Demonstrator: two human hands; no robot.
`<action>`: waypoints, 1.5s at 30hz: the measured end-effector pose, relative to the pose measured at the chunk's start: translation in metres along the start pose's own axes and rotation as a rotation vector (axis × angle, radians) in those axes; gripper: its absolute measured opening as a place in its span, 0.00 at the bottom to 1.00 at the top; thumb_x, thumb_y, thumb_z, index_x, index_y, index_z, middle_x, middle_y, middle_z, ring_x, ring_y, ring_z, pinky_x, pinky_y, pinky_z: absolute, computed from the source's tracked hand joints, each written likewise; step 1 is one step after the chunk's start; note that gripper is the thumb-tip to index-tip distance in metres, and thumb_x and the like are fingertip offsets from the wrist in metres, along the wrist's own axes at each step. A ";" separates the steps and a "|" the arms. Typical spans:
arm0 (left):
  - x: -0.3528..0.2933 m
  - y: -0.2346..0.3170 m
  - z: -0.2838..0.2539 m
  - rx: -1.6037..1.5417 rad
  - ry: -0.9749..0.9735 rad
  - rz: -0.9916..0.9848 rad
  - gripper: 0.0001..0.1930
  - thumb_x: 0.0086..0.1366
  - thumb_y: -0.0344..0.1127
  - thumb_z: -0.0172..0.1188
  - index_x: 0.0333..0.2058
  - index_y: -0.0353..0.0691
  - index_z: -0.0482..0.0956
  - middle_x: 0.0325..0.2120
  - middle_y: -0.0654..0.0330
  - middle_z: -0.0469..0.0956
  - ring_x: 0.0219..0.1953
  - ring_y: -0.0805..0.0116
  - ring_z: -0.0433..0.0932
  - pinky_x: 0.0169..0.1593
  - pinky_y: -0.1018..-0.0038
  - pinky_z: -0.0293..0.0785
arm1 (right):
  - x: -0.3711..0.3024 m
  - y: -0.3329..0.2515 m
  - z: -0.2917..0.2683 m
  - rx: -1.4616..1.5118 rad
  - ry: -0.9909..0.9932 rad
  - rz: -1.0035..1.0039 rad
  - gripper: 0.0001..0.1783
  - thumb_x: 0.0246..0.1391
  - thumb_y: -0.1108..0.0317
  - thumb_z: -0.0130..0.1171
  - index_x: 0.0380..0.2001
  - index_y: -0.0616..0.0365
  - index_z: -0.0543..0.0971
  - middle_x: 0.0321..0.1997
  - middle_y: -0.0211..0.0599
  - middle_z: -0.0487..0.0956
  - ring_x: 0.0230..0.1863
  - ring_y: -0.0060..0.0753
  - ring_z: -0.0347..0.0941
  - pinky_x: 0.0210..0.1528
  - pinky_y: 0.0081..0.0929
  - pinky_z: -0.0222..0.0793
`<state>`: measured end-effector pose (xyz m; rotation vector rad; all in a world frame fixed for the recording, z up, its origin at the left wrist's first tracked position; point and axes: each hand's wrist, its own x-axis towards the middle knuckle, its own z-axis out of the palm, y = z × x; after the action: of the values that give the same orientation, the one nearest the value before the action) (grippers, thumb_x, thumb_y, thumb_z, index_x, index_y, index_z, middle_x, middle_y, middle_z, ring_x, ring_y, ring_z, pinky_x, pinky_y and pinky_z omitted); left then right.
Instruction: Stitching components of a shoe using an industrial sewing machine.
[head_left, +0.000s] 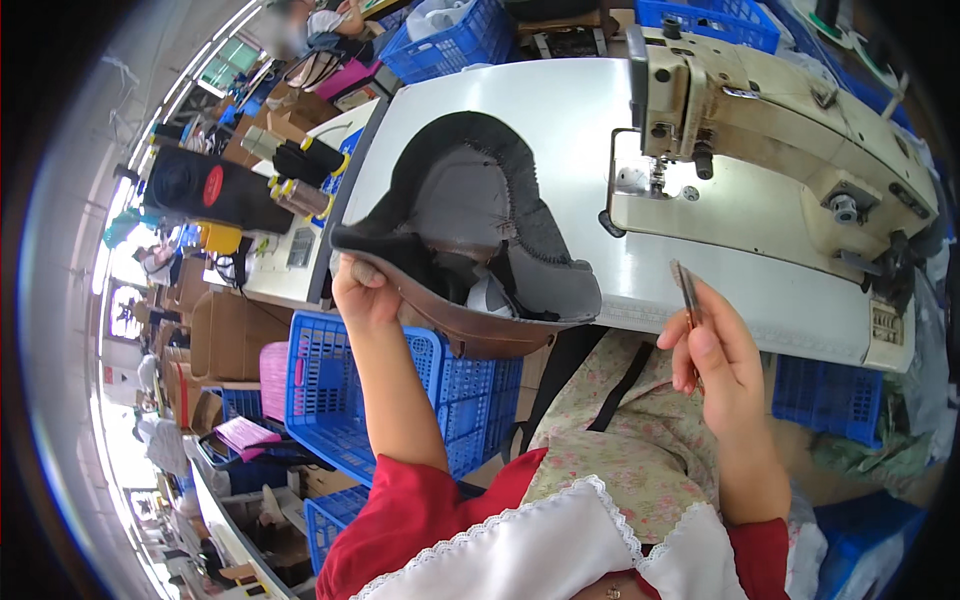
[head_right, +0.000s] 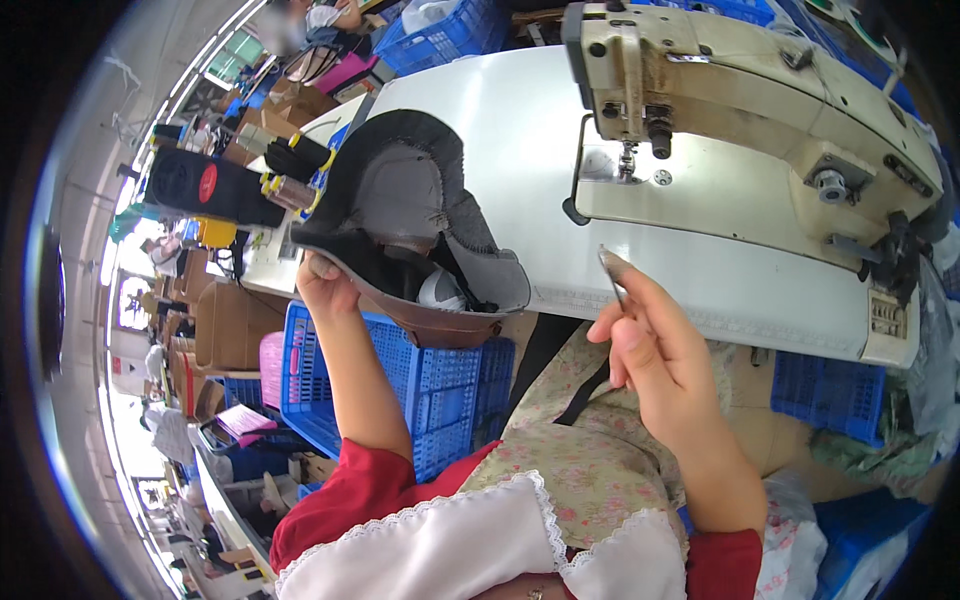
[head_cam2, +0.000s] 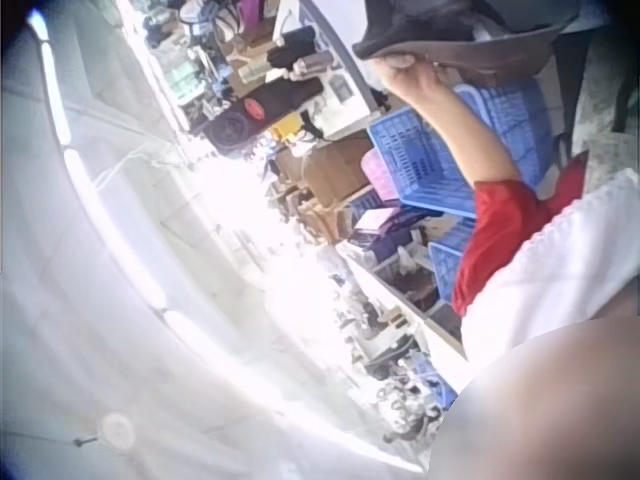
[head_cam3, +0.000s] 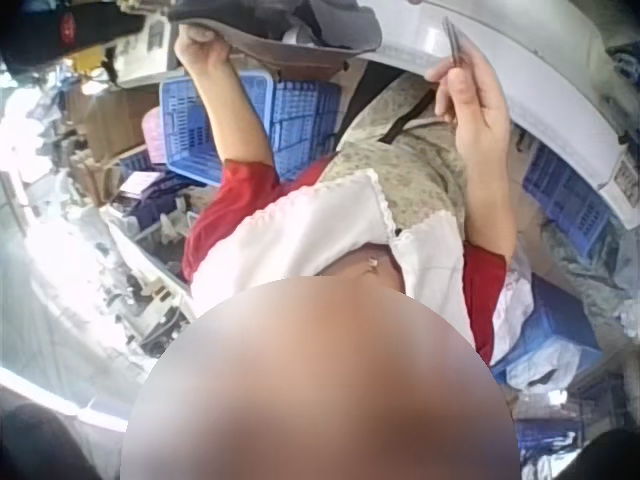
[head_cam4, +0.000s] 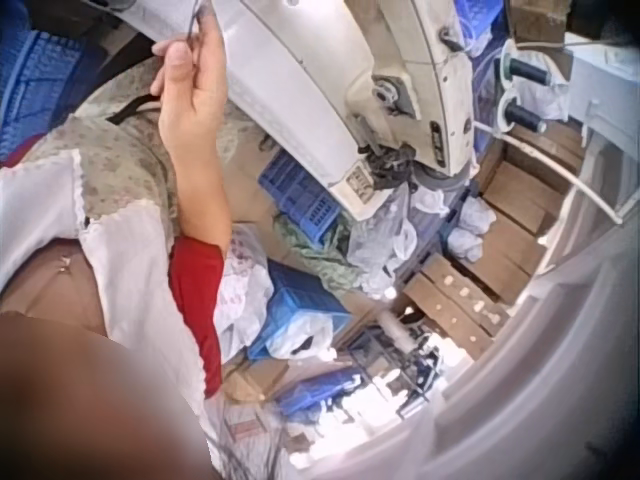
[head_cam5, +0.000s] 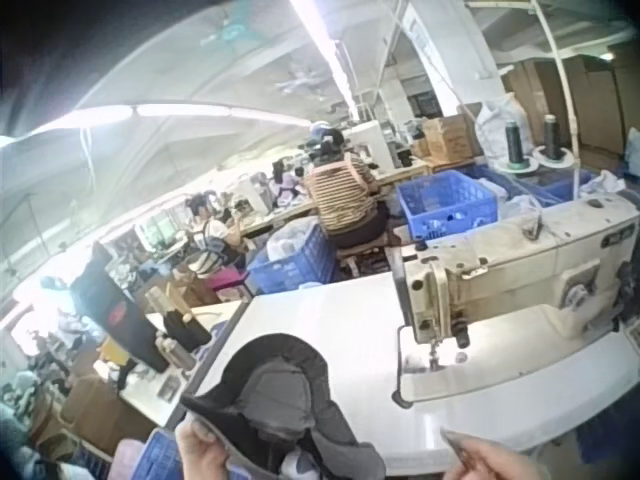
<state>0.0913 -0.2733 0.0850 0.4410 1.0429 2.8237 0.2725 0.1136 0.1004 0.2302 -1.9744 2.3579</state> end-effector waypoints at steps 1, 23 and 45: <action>-0.001 0.000 0.000 -0.019 -0.079 -0.017 0.35 0.33 0.17 0.47 0.49 0.27 0.76 0.48 0.42 0.78 0.54 0.43 0.75 0.62 0.55 0.69 | -0.001 0.002 -0.001 0.026 0.032 0.019 0.28 0.71 0.61 0.46 0.68 0.63 0.62 0.39 0.38 0.76 0.24 0.14 0.64 0.28 0.12 0.62; -0.182 0.072 -0.175 2.585 0.775 -0.382 0.25 0.59 0.34 0.54 0.58 0.41 0.75 0.50 0.46 0.79 0.55 0.47 0.75 0.58 0.58 0.70 | -0.044 0.043 -0.179 -0.725 0.800 -0.127 0.10 0.65 0.71 0.49 0.43 0.61 0.77 0.32 0.38 0.81 0.27 0.26 0.74 0.31 0.24 0.69; -0.037 -0.336 0.177 1.935 -1.548 0.800 0.49 0.46 0.25 0.61 0.70 0.34 0.51 0.70 0.43 0.53 0.68 0.38 0.57 0.67 0.47 0.57 | -0.446 0.303 -0.082 -0.897 2.392 0.373 0.21 0.40 0.79 0.57 0.41 0.53 0.83 0.48 0.48 0.78 0.54 0.55 0.71 0.57 0.46 0.67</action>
<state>0.1781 0.0844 -0.0137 2.4956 2.4143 -0.2385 0.6638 0.1627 -0.2754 -1.8367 -1.0093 0.1646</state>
